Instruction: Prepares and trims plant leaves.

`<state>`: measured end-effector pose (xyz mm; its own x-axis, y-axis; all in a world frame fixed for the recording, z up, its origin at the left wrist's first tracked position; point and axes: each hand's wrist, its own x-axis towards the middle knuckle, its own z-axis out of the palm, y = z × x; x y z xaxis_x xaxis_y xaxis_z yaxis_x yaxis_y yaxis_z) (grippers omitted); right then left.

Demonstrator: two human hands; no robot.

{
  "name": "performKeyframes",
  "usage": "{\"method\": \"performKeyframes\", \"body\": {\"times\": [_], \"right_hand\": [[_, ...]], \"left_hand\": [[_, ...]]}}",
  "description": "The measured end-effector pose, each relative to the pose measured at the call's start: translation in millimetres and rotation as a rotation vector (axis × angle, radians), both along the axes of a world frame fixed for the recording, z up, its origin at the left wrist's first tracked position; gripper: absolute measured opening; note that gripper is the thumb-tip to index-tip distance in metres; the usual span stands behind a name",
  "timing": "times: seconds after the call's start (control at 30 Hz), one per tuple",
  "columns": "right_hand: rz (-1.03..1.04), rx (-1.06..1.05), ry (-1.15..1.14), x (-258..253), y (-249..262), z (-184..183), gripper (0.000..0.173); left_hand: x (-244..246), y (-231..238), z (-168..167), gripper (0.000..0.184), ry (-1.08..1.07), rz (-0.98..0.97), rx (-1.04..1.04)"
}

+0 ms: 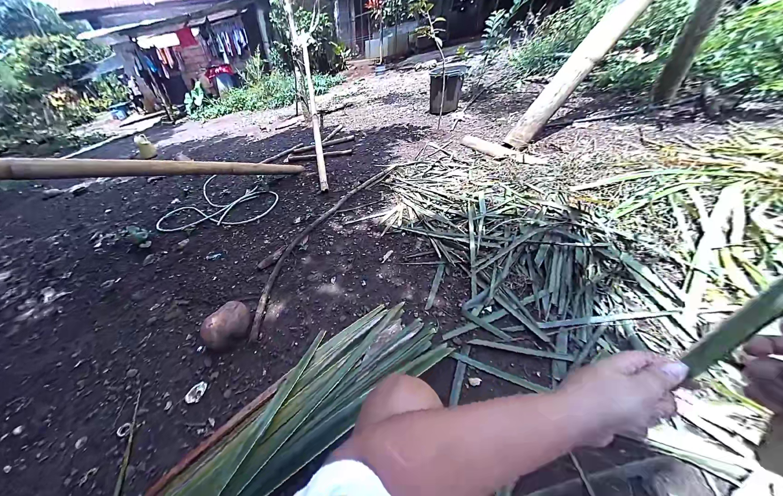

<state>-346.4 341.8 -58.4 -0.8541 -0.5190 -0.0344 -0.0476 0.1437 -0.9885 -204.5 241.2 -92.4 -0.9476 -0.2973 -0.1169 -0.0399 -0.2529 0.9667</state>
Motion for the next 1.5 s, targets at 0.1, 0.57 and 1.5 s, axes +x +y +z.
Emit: {"method": "performKeyframes", "body": {"times": [0.1, 0.57, 1.5], "right_hand": [[0.034, -0.108, 0.201, 10, 6, -4, 0.032], [0.366, 0.503, 0.471, 50, -11, -6, 0.033], [-0.088, 0.376, 1.181, 48, -16, -36, 0.026]], "left_hand": [[0, -10, 8, 0.022, -0.021, 0.036, 0.177], [2, -11, 20, 0.015, 0.023, 0.268, 0.298], [24, 18, 32, 0.024, 0.014, 0.05, 0.618]]}}
